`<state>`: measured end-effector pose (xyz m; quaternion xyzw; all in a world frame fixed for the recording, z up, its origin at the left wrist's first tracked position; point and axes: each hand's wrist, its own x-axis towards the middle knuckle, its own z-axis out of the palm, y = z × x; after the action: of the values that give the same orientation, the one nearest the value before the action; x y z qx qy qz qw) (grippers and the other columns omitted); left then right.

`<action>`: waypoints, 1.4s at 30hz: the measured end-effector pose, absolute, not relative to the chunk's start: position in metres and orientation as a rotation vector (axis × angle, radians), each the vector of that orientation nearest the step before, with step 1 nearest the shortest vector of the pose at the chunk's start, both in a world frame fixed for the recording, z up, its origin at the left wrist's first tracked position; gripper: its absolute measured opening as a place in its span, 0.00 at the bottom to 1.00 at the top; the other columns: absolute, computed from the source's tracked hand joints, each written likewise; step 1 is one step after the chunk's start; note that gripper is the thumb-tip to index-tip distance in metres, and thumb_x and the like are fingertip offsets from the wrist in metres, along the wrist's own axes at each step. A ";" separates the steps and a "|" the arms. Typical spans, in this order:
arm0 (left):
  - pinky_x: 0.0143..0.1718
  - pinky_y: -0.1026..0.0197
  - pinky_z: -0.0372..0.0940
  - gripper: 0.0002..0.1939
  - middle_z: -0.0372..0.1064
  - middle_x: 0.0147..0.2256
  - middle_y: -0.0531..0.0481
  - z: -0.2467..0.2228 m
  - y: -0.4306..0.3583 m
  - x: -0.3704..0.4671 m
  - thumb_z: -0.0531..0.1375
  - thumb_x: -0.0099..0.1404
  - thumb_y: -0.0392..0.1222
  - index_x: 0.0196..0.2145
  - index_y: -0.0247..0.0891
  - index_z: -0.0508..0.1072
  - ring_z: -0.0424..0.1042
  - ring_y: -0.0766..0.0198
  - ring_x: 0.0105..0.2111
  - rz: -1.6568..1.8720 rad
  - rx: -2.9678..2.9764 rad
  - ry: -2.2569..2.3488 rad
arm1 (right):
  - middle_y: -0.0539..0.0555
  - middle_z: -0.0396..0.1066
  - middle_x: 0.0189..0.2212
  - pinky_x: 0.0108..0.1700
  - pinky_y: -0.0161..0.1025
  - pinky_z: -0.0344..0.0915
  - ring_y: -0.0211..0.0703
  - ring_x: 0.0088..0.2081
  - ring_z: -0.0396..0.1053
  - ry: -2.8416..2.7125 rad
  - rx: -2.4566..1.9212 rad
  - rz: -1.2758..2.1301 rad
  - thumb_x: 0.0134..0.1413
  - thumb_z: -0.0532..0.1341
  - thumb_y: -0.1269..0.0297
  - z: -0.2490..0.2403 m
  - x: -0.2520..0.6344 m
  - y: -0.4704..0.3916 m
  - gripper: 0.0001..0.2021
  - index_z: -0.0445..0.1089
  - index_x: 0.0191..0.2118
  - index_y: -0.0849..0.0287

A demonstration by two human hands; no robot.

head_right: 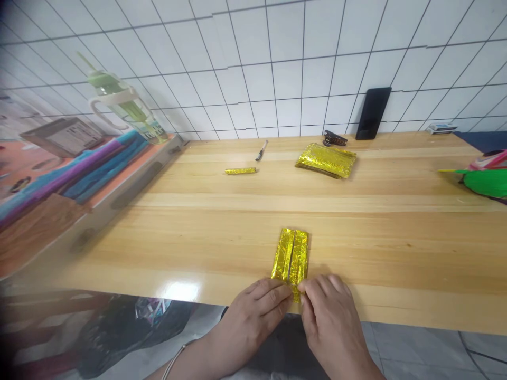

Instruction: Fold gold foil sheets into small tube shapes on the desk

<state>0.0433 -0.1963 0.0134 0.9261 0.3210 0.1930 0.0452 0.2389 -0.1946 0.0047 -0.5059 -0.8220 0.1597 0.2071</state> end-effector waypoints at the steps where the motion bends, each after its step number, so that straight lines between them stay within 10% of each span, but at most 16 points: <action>1: 0.53 0.58 0.63 0.14 0.68 0.50 0.45 0.013 -0.197 0.043 0.47 0.71 0.34 0.47 0.31 0.69 0.65 0.61 0.52 0.591 2.835 0.983 | 0.52 0.66 0.31 0.36 0.43 0.54 0.46 0.34 0.60 -2.290 -1.408 0.446 0.59 0.52 0.70 0.004 0.239 -0.195 0.05 0.64 0.38 0.56; 20: 0.60 0.52 0.55 0.22 0.54 0.61 0.42 -0.017 -0.215 0.038 0.52 0.69 0.42 0.58 0.30 0.61 0.52 0.53 0.61 0.483 3.076 1.054 | 0.57 0.72 0.42 0.46 0.47 0.63 0.47 0.43 0.68 -2.325 -1.198 -0.051 0.57 0.55 0.71 -0.016 0.247 -0.211 0.12 0.69 0.46 0.58; 42: 0.63 0.53 0.46 0.22 0.46 0.64 0.45 -0.020 -0.216 0.021 0.44 0.71 0.35 0.61 0.33 0.55 0.48 0.56 0.63 0.369 3.203 1.033 | 0.54 0.66 0.54 0.65 0.49 0.43 0.45 0.59 0.58 -2.459 -0.976 -0.268 0.59 0.57 0.67 -0.040 0.253 -0.223 0.18 0.64 0.55 0.62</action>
<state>0.0214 -0.2160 -0.0198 0.9390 0.3028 0.1082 -0.1219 0.2532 -0.2229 -0.0403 -0.3566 -0.8979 -0.0979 0.2390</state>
